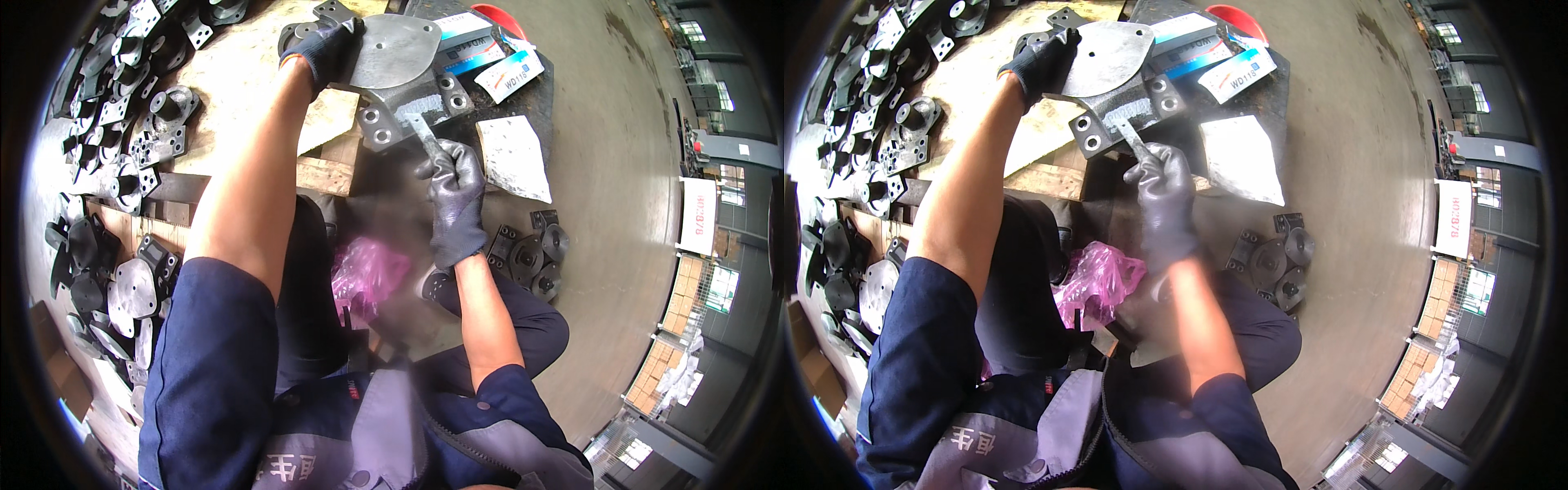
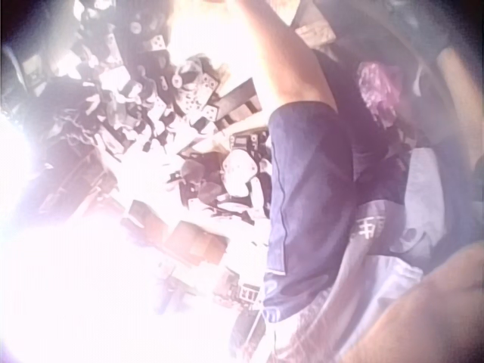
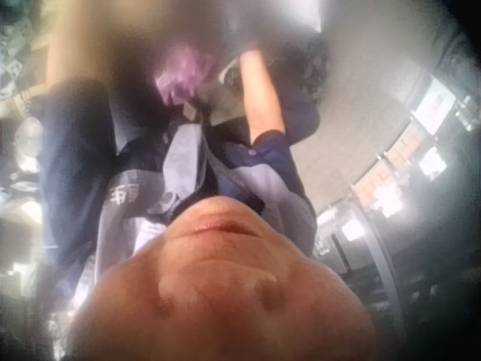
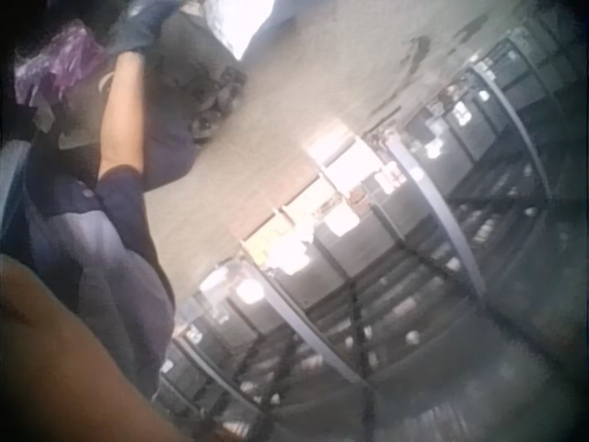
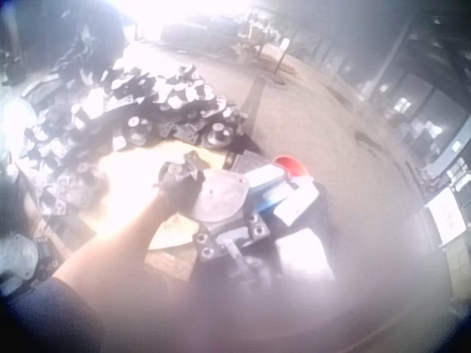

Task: The person sits on the floor and repeatedly picks up dark metal parts from a pile. They use a small metal tool to scrape and clean the surfaces of each part before placing them back into the pile.

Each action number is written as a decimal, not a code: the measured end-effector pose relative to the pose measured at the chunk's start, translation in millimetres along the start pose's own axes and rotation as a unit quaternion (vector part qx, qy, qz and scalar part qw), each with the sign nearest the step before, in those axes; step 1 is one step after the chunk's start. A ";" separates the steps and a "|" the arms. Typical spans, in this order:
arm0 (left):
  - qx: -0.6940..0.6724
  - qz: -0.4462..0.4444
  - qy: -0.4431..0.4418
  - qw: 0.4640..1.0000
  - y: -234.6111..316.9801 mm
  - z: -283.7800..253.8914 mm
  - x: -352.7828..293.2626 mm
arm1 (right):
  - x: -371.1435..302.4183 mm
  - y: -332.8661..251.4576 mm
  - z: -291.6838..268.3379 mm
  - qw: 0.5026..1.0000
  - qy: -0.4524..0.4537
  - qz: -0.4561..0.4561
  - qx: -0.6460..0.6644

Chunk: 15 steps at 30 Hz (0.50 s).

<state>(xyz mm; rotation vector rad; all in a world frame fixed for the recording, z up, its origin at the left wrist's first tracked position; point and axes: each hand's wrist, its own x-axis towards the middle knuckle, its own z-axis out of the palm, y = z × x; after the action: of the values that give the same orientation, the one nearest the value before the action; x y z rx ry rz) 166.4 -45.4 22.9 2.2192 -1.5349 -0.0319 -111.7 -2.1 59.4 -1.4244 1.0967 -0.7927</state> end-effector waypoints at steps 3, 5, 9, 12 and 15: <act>0.018 -0.025 -0.056 0.998 4.3 -8.9 3.4 | 3.0 1.9 2.4 1.000 -0.016 -0.010 0.004; -0.034 -0.037 -0.028 0.998 0.3 -0.6 3.6 | 5.9 8.2 4.9 1.000 -0.010 -0.023 0.019; -0.070 -0.035 -0.008 0.997 -2.3 4.9 2.6 | 9.6 9.2 6.2 0.999 0.010 -0.017 0.035; -0.078 -0.032 -0.008 0.996 -2.2 3.7 2.4 | 10.6 2.2 6.8 1.000 0.020 -0.007 0.021; -0.009 0.004 0.002 1.000 -3.0 3.7 3.3 | 13.9 0.2 6.0 0.996 0.036 0.042 0.072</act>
<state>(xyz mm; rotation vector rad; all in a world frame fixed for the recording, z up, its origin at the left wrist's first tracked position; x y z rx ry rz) 169.3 -48.8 19.3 2.1968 -1.5363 -0.0389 -101.4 -12.8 56.7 -1.2293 1.1243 -0.8512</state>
